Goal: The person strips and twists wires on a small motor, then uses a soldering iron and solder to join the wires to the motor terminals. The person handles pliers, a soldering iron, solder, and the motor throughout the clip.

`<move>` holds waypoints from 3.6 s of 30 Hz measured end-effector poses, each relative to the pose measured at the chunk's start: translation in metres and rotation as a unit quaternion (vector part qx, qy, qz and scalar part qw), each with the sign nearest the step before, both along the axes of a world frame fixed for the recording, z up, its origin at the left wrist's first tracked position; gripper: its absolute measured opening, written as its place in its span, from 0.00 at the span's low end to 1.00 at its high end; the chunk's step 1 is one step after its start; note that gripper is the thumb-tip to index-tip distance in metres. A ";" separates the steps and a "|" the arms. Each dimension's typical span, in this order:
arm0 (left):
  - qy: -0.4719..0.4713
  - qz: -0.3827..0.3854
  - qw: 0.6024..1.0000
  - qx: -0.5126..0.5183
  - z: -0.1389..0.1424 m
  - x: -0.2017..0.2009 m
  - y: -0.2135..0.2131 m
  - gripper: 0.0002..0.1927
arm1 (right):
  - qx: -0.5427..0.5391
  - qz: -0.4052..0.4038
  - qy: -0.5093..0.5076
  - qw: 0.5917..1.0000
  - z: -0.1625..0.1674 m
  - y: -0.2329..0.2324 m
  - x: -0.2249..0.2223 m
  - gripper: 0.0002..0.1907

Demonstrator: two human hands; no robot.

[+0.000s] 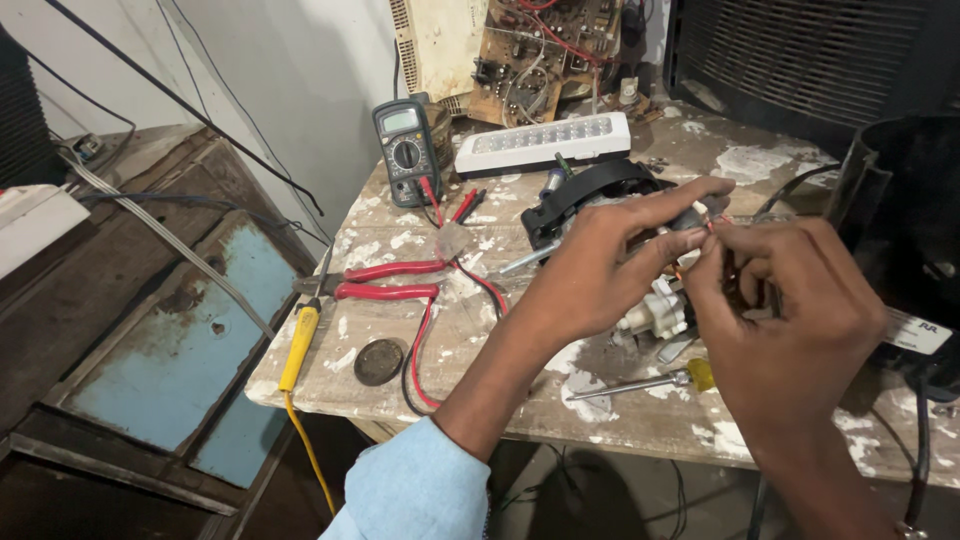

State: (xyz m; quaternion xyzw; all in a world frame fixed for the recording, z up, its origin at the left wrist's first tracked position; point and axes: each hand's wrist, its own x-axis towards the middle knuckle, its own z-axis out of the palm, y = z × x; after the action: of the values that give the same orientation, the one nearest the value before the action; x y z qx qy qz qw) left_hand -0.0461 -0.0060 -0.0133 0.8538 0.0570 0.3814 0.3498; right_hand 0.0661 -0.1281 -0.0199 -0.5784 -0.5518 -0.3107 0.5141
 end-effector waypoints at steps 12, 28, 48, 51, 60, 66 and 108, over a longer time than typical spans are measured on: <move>-0.008 -0.019 1.000 -0.015 -0.004 -0.002 0.003 0.23 | -0.035 0.085 0.113 0.989 0.014 -0.006 -0.002 0.07; -0.053 -0.052 0.996 -0.041 -0.006 -0.001 0.004 0.22 | -0.045 0.061 0.134 0.988 0.012 -0.007 -0.003 0.11; 0.060 0.033 0.997 -0.039 0.002 -0.005 0.002 0.26 | -0.013 0.080 0.096 0.992 0.002 -0.002 0.002 0.10; -0.022 0.020 0.998 0.048 0.004 -0.005 -0.001 0.22 | -0.018 0.072 0.131 0.989 0.004 -0.004 -0.002 0.10; -0.079 0.184 0.938 0.282 0.021 -0.007 -0.013 0.15 | 0.018 0.214 0.279 0.936 -0.002 0.000 0.001 0.09; -0.020 0.120 0.927 0.354 0.039 -0.013 0.000 0.11 | 0.011 0.221 0.255 0.941 -0.015 0.001 0.010 0.05; -0.007 0.048 0.821 0.569 0.062 -0.016 0.017 0.09 | -0.015 0.132 0.175 0.976 -0.013 -0.002 0.006 0.04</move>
State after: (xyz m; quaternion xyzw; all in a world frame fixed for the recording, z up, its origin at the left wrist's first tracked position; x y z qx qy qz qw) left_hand -0.0618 0.0108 0.0491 0.8945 -0.1316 0.3685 -0.2162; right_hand 0.0717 -0.1299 -0.0326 -0.5533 -0.5298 -0.1255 0.6304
